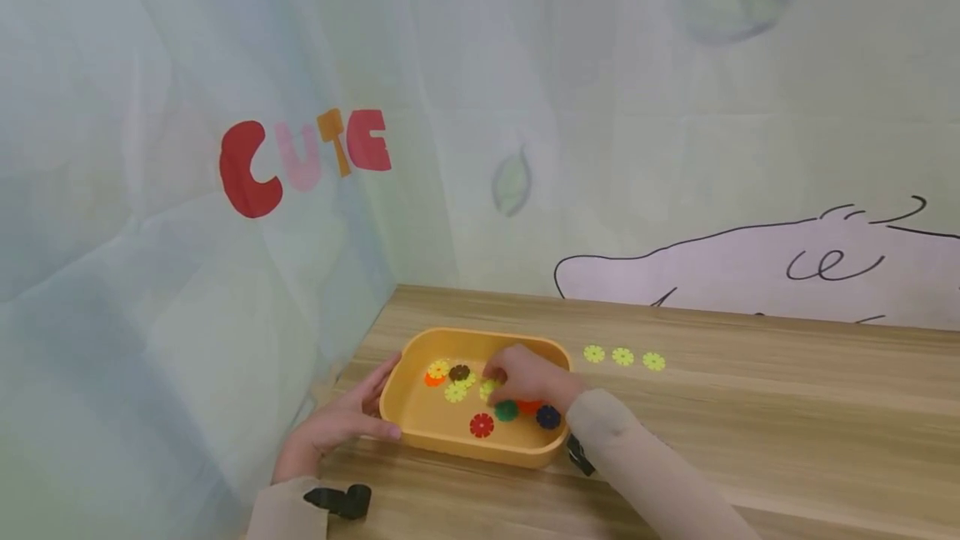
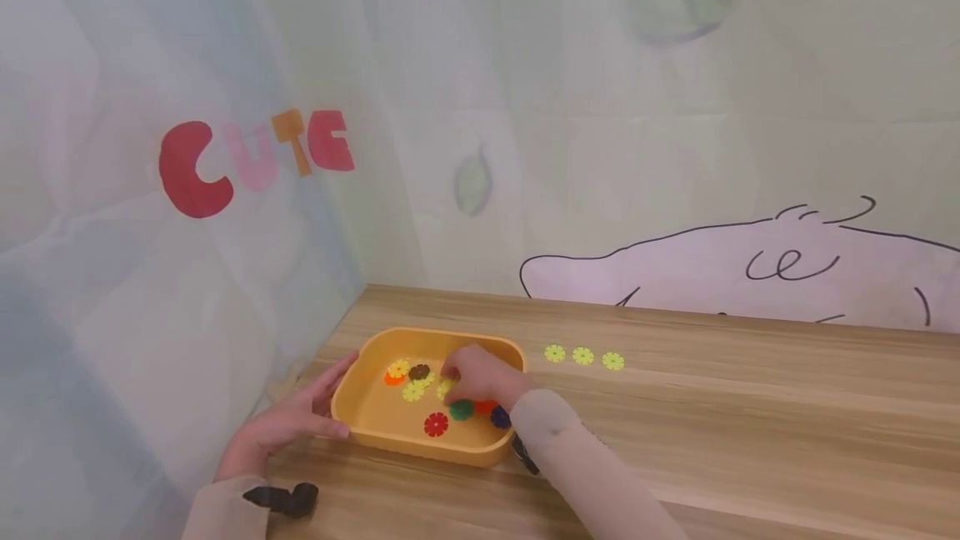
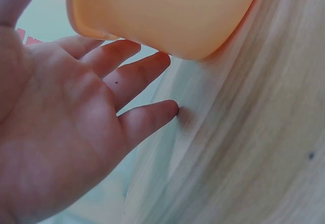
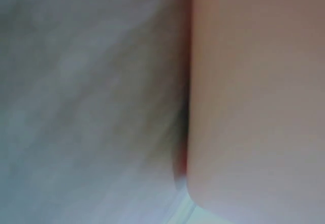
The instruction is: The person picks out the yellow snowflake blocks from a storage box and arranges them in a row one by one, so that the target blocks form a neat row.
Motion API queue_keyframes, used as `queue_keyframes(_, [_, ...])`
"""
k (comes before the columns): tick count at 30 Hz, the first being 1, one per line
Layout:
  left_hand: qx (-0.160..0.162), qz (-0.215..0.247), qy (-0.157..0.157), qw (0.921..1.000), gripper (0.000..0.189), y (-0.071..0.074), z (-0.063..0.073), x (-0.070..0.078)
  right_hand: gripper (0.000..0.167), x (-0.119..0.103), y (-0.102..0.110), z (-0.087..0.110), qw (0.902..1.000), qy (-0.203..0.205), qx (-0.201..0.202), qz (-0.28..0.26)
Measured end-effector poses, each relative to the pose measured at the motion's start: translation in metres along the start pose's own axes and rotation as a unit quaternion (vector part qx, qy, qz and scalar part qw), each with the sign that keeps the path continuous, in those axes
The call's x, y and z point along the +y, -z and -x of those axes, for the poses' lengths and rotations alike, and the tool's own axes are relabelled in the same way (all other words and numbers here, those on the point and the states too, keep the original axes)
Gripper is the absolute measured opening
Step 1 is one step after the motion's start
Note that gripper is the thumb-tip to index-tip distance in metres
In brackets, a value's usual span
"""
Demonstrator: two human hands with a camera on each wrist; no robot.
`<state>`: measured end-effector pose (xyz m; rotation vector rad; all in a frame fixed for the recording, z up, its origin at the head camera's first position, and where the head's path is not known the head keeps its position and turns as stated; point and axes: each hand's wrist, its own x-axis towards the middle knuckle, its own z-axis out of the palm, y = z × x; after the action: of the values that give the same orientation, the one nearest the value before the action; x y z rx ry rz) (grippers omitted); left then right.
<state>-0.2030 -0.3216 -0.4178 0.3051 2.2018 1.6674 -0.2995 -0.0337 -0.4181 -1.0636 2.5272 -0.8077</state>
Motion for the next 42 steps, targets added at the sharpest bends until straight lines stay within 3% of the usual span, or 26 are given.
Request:
queue_keyframes(9, [0.002, 0.007, 0.0, 1.0, 0.111, -0.001, -0.001, -0.001, 0.033, -0.002, 0.007, 0.005, 0.9998, 0.002, 0.019, -0.002])
queue_keyframes(17, [0.001, 0.011, -0.001, 0.9999, 0.11, 0.0, 0.0, -0.002, 0.034, -0.003, 0.031, 0.022, 0.9974, 0.037, 0.062, 0.01])
queue_keyframes(22, [-0.001, 0.008, -0.003, 1.0, 0.11, 0.0, 0.0, -0.001, 0.036, 0.002, 0.049, 0.039, 0.9966, 0.019, 0.08, -0.002])
queue_keyframes(34, [0.001, 0.001, 0.0, 1.0, 0.11, 0.0, -0.001, 0.0, 0.032, 0.042, 0.088, 0.085, 0.9875, 0.038, 0.152, 0.02])
queue_keyframes(42, [-0.013, 0.022, -0.01, 0.9996, 0.111, 0.0, 0.0, -0.001, 0.031, 0.072, 0.109, 0.119, 0.9824, 0.011, 0.184, 0.032])
